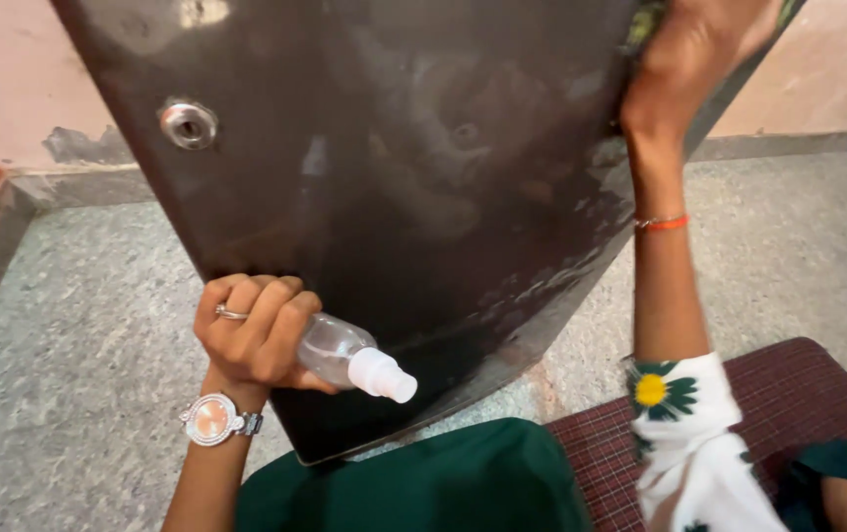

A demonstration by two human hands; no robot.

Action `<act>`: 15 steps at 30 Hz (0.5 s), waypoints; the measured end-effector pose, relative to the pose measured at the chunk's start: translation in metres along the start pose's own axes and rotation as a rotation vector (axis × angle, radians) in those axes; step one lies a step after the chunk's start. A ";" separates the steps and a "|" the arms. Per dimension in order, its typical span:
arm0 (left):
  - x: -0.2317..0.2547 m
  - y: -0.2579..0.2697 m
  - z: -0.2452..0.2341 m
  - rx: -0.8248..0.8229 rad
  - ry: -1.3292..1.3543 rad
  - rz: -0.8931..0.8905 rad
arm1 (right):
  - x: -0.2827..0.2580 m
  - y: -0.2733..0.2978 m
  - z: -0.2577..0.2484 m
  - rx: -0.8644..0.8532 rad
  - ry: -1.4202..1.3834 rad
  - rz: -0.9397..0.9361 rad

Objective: The person sits on a mat and cleans a dark brown door using a spray bottle and a patterned cloth. They repeatedly spray the door surface and wipe it with the cloth, focusing on the lower and middle sections.

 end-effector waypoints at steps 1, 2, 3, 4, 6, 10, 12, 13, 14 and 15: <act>0.001 0.001 0.001 0.002 0.002 -0.005 | 0.017 0.015 -0.001 0.050 -0.040 0.056; 0.002 0.000 0.002 0.009 -0.002 -0.005 | 0.028 0.032 -0.001 0.062 -0.102 0.116; 0.003 0.000 0.002 0.017 -0.006 -0.005 | 0.035 0.053 -0.005 0.065 -0.159 0.176; 0.001 0.000 0.001 0.019 -0.007 0.000 | 0.037 0.081 -0.010 0.063 -0.269 0.254; 0.003 -0.001 0.002 0.022 -0.020 -0.002 | 0.030 0.134 -0.021 -0.006 -0.158 0.295; 0.003 0.001 0.001 0.020 -0.018 -0.002 | -0.014 0.231 -0.035 -0.134 -0.042 0.213; 0.003 0.001 0.001 0.020 -0.016 -0.003 | -0.044 0.254 -0.041 -0.178 -0.066 -0.017; 0.003 0.000 0.002 0.023 -0.016 -0.001 | -0.055 0.251 -0.040 -0.193 -0.032 -0.142; 0.004 0.000 0.002 0.021 -0.017 -0.001 | -0.067 0.247 -0.041 -0.212 0.001 -0.265; 0.004 0.000 0.001 0.019 -0.019 -0.002 | -0.081 0.241 -0.042 -0.229 0.035 -0.388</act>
Point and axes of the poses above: each hand's wrist, its own y-axis away from the middle knuckle, its own z-axis out of the palm, x = y × z, the point moved 2 cm from there along -y, towards the middle knuckle, and after that the axes turned 8 degrees about y, right-handed, at the moved point
